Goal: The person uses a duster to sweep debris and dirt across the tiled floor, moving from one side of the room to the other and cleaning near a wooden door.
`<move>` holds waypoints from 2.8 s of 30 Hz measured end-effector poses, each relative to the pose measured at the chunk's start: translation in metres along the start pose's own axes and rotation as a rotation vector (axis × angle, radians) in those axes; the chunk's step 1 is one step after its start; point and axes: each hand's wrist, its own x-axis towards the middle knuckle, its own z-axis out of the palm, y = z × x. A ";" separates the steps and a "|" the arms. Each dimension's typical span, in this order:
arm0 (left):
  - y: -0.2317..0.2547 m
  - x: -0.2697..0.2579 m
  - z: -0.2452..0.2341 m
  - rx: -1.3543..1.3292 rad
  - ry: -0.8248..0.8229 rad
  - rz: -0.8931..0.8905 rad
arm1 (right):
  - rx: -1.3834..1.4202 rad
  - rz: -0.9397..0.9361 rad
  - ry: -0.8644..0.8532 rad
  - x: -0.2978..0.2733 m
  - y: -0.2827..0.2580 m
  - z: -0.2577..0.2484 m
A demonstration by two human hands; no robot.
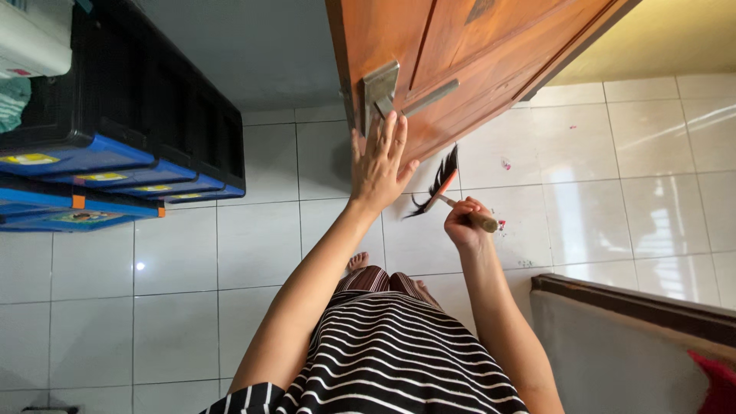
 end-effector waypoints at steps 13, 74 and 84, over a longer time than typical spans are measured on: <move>-0.080 0.054 0.004 0.008 0.056 0.044 | 0.083 0.091 -0.002 -0.003 0.049 -0.011; 0.008 0.078 0.108 -0.010 -0.311 0.020 | 0.056 0.123 -0.018 -0.010 -0.080 -0.039; 0.022 0.101 0.113 0.009 -0.315 0.069 | 0.027 0.043 0.198 0.036 -0.102 -0.076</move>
